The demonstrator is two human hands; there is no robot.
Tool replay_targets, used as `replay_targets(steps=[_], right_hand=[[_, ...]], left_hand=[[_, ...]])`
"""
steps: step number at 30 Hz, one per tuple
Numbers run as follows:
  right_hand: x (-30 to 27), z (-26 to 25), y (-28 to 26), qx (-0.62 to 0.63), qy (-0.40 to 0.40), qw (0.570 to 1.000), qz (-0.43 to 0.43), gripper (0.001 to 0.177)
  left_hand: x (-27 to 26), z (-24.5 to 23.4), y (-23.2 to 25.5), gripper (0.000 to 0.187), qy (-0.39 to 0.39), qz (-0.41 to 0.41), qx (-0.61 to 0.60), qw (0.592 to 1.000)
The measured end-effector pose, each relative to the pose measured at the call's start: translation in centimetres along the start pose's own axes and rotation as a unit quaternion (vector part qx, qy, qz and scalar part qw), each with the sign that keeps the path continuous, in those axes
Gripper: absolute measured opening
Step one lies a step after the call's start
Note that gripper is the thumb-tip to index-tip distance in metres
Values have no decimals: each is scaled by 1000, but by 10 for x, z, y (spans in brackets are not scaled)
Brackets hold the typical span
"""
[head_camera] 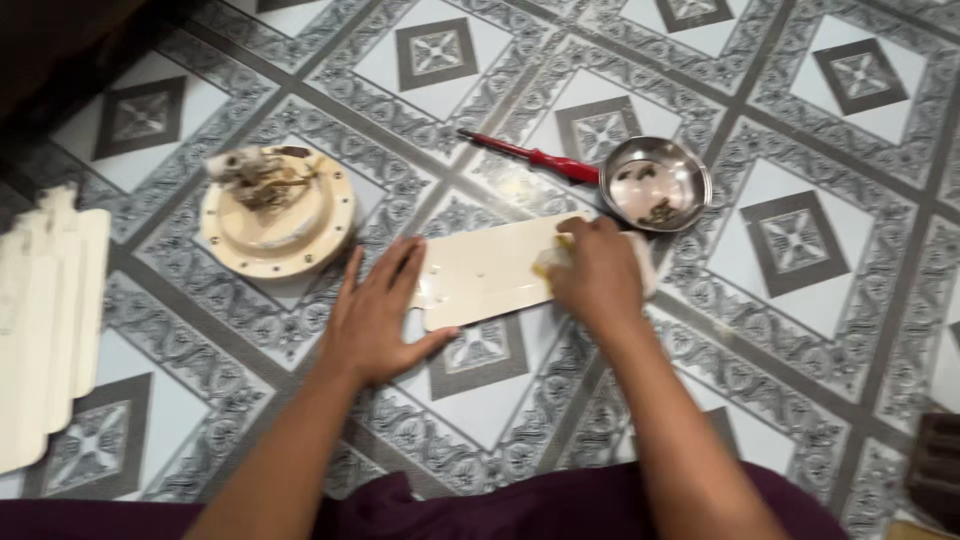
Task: The person sits on the floor and uses a red screwdriver to tighten screws on a ceiling fan motor housing. They then wipe a fan blade with a yellow cloth.
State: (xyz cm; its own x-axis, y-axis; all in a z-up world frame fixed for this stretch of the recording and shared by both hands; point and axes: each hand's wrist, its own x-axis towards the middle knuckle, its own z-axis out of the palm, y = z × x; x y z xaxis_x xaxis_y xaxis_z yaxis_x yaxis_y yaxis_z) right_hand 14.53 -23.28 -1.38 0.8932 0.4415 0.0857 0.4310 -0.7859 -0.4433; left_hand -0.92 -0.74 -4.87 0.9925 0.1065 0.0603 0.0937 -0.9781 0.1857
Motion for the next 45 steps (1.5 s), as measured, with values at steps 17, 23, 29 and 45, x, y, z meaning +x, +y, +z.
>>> replay_targets(steps=[17, 23, 29, 45], right_hand=[[-7, -2, -16, 34, 15, 999, 37, 26], [-31, 17, -36, -51, 48, 994, -79, 25], [-43, 35, -51, -3, -36, 980, -196, 23], [-28, 55, -40, -58, 72, 982, -162, 17]], left_hand=[[1, 6, -4, 109, 28, 10, 16, 999], [3, 4, -1, 113, -10, -10, 4, 1000], [1, -2, -1, 112, -18, -13, -8, 1000], [0, -9, -1, 109, 1, -5, -66, 998]])
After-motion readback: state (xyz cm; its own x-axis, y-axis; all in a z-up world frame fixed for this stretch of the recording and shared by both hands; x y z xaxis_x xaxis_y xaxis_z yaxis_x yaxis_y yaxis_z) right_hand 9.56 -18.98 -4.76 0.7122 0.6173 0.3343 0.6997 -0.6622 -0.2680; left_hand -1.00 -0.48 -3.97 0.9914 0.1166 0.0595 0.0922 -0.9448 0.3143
